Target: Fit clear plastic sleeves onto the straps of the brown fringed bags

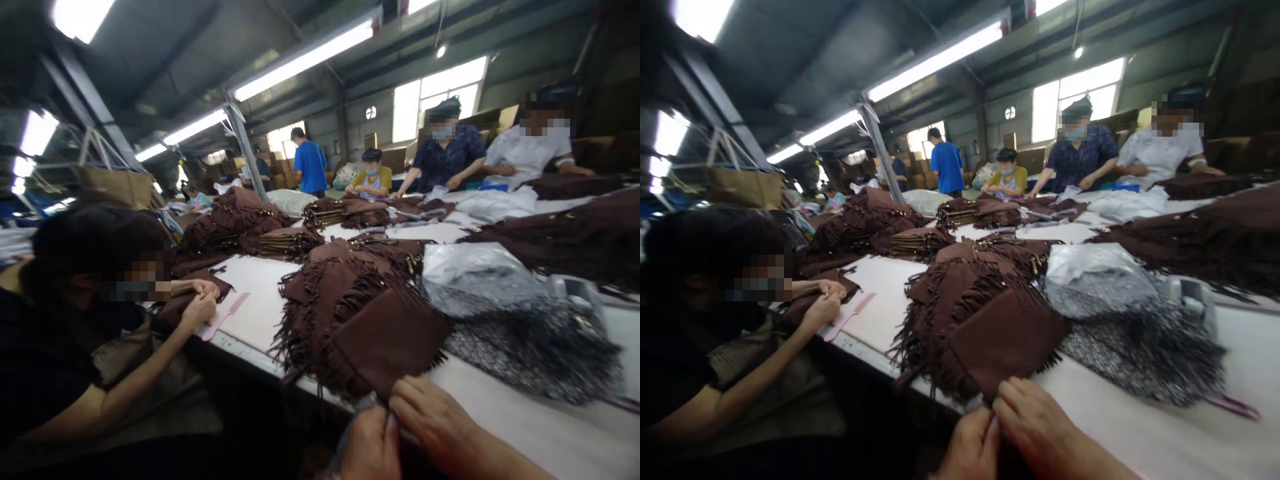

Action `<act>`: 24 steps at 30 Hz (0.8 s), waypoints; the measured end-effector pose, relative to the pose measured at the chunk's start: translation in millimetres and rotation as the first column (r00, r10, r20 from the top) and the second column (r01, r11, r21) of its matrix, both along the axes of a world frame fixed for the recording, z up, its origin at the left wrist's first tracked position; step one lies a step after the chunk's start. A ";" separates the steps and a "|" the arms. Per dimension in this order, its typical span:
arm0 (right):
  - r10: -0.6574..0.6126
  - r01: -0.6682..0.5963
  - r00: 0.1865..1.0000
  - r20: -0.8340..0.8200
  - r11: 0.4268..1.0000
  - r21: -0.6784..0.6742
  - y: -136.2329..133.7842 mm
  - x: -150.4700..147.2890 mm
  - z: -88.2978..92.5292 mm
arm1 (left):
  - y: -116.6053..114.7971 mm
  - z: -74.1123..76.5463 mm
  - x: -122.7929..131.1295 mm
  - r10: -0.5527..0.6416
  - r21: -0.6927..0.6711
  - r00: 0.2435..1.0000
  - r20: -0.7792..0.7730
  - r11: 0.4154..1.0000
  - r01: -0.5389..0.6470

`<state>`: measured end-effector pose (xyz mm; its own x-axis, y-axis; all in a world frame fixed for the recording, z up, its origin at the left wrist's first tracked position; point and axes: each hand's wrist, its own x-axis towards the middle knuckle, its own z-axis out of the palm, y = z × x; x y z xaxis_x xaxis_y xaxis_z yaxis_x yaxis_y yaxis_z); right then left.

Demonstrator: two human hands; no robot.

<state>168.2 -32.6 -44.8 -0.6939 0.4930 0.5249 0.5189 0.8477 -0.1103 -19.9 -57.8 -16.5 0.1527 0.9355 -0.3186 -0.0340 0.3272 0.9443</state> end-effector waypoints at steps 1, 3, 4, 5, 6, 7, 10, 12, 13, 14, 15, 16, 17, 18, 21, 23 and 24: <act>-0.005 0.006 1.000 0.007 0.998 -0.056 -2.5 2.9 0.6 | -10.2 -13.5 15.9 0.017 0.015 0.999 -0.051 1.000 -0.017; -0.014 0.015 1.000 0.004 0.991 -0.135 -5.7 7.3 -3.0 | -21.9 -31.0 35.4 0.007 0.092 0.976 -0.218 0.996 0.013; -0.026 0.024 1.000 -0.007 0.988 -0.155 -6.9 8.6 -6.2 | -23.2 -35.7 39.7 0.000 0.079 0.970 -0.245 0.997 0.020; -0.040 0.036 0.999 -0.019 0.985 -0.166 -8.1 9.5 -9.6 | -22.4 -38.4 41.4 -0.024 0.025 0.974 -0.227 0.999 0.030; -0.054 0.048 0.998 -0.032 0.984 -0.171 -9.3 10.1 -12.7 | -20.4 -39.5 41.1 -0.047 -0.069 0.986 -0.160 0.997 0.037; -0.065 0.057 0.997 -0.043 0.983 -0.173 -10.5 10.5 -15.2 | -18.0 -39.4 39.7 -0.068 -0.181 0.996 -0.062 0.982 0.055; -0.064 0.049 0.995 -0.072 0.981 -0.189 -13.3 12.7 -18.8 | -12.9 -35.6 32.5 -0.096 -0.422 0.956 0.278 0.881 0.212; -0.043 0.023 0.995 -0.089 0.976 -0.215 -13.8 15.2 -19.4 | -11.9 -33.5 27.6 -0.114 -0.445 0.887 0.447 0.832 0.331; -0.032 0.008 0.994 -0.100 0.973 -0.231 -13.8 16.5 -19.4 | -11.6 -33.1 25.5 -0.120 -0.436 0.851 0.511 0.817 0.378; -0.023 -0.005 0.994 -0.110 0.969 -0.247 -13.7 17.9 -19.5 | -11.3 -33.1 23.5 -0.122 -0.426 0.818 0.562 0.805 0.413; -0.016 -0.016 0.993 -0.121 0.965 -0.261 -13.6 19.1 -19.6 | -11.0 -33.5 21.7 -0.118 -0.418 0.789 0.602 0.796 0.438; -0.010 -0.026 0.991 -0.133 0.963 -0.269 -13.5 20.2 -19.7 | -10.6 -34.1 20.2 -0.110 -0.412 0.765 0.635 0.789 0.456; -0.007 -0.033 0.989 -0.145 0.962 -0.271 -13.4 21.2 -19.8 | -10.1 -34.7 19.1 -0.102 -0.407 0.741 0.664 0.782 0.472; -0.004 -0.038 0.988 -0.157 0.963 -0.268 -13.5 22.0 -20.0 | -9.7 -35.4 18.2 -0.091 -0.404 0.719 0.689 0.776 0.485; -0.002 -0.040 0.985 -0.171 0.969 -0.244 -14.3 23.7 -21.4 | -8.7 -36.9 17.3 -0.050 -0.407 0.677 0.734 0.766 0.498; -0.006 -0.033 0.986 -0.166 0.972 -0.233 -15.5 24.3 -23.8 | -8.7 -38.2 18.4 -0.025 -0.420 0.676 0.737 0.766 0.486; -0.007 -0.032 0.987 -0.163 0.972 -0.232 -16.6 24.5 -25.4 | -9.0 -39.1 19.3 -0.013 -0.430 0.686 0.728 0.770 0.471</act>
